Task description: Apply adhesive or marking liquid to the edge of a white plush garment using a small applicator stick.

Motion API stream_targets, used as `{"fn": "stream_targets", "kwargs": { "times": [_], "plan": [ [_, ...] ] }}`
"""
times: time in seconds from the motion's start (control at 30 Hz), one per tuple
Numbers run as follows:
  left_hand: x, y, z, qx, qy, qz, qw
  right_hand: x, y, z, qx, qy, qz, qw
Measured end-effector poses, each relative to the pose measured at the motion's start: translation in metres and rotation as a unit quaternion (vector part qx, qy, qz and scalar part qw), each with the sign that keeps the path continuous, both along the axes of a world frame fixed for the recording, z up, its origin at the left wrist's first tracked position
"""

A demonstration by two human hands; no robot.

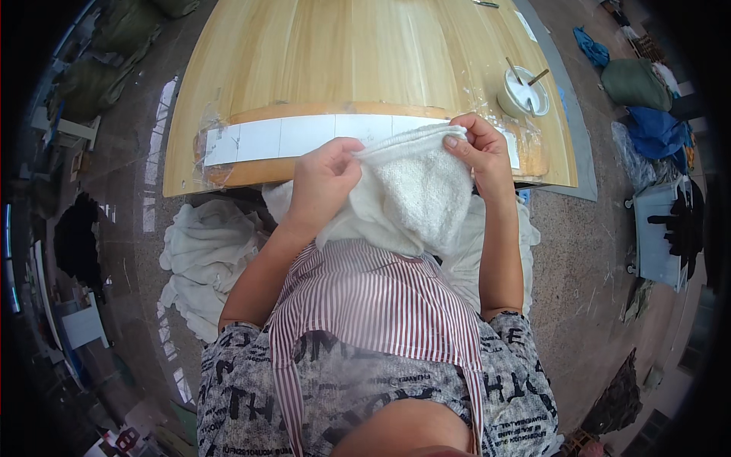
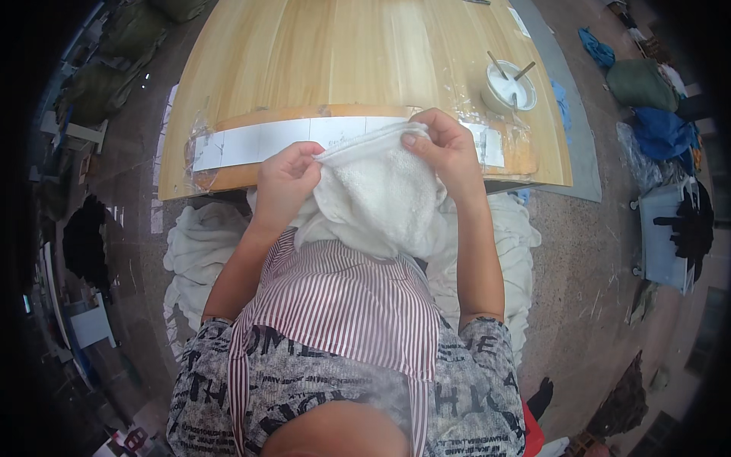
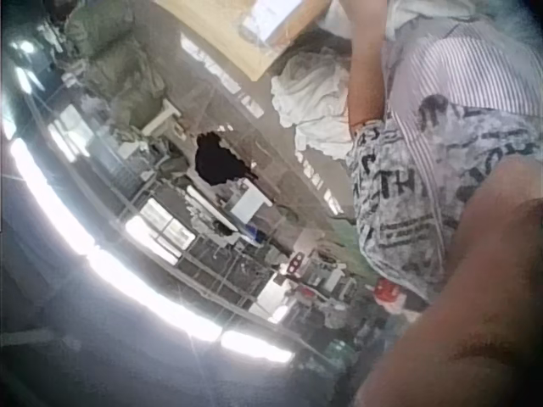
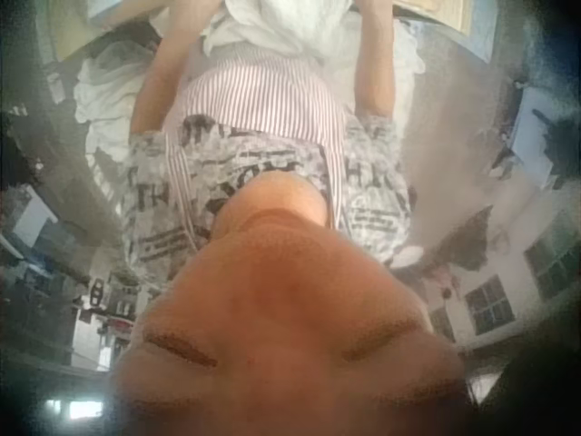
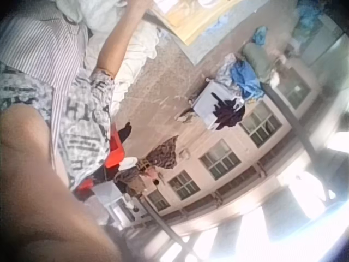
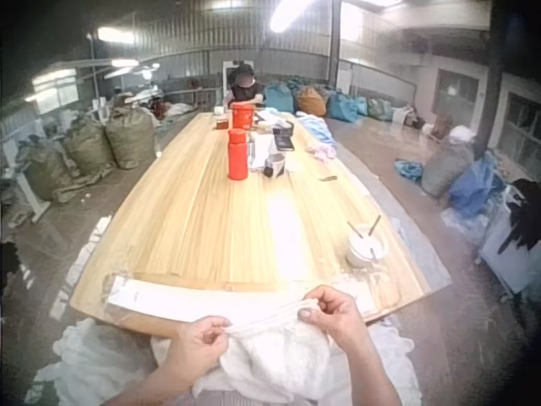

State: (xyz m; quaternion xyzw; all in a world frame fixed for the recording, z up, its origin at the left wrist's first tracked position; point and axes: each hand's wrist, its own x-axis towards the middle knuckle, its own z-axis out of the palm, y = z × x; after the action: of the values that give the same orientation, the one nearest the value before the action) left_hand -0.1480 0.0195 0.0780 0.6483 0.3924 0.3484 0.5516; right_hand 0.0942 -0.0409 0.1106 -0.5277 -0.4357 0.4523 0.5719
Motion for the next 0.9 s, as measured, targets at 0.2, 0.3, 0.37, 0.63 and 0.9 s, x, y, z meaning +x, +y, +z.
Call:
{"fn": "stream_targets", "kwargs": {
  "times": [0.2,0.3,0.37,0.63,0.9],
  "plan": [
    [0.013,-0.010,-0.006,0.126,0.099,0.011,0.987,-0.020,-0.015,0.005,0.030,-0.477,-0.138,0.867],
    [0.018,-0.014,-0.007,0.178,0.109,0.018,0.978,-0.041,-0.006,0.005,0.191,-0.526,-0.116,0.821],
    [0.019,-0.016,-0.007,0.197,0.111,0.017,0.974,-0.051,0.004,0.002,0.207,-0.535,-0.020,0.819],
    [0.011,-0.017,-0.009,0.232,0.114,0.018,0.966,-0.055,0.013,-0.007,0.163,-0.504,0.084,0.844],
    [-0.018,-0.038,-0.061,0.232,0.161,-0.103,0.954,-0.042,0.016,0.015,0.157,-0.457,-0.045,0.874]
  ]
}}
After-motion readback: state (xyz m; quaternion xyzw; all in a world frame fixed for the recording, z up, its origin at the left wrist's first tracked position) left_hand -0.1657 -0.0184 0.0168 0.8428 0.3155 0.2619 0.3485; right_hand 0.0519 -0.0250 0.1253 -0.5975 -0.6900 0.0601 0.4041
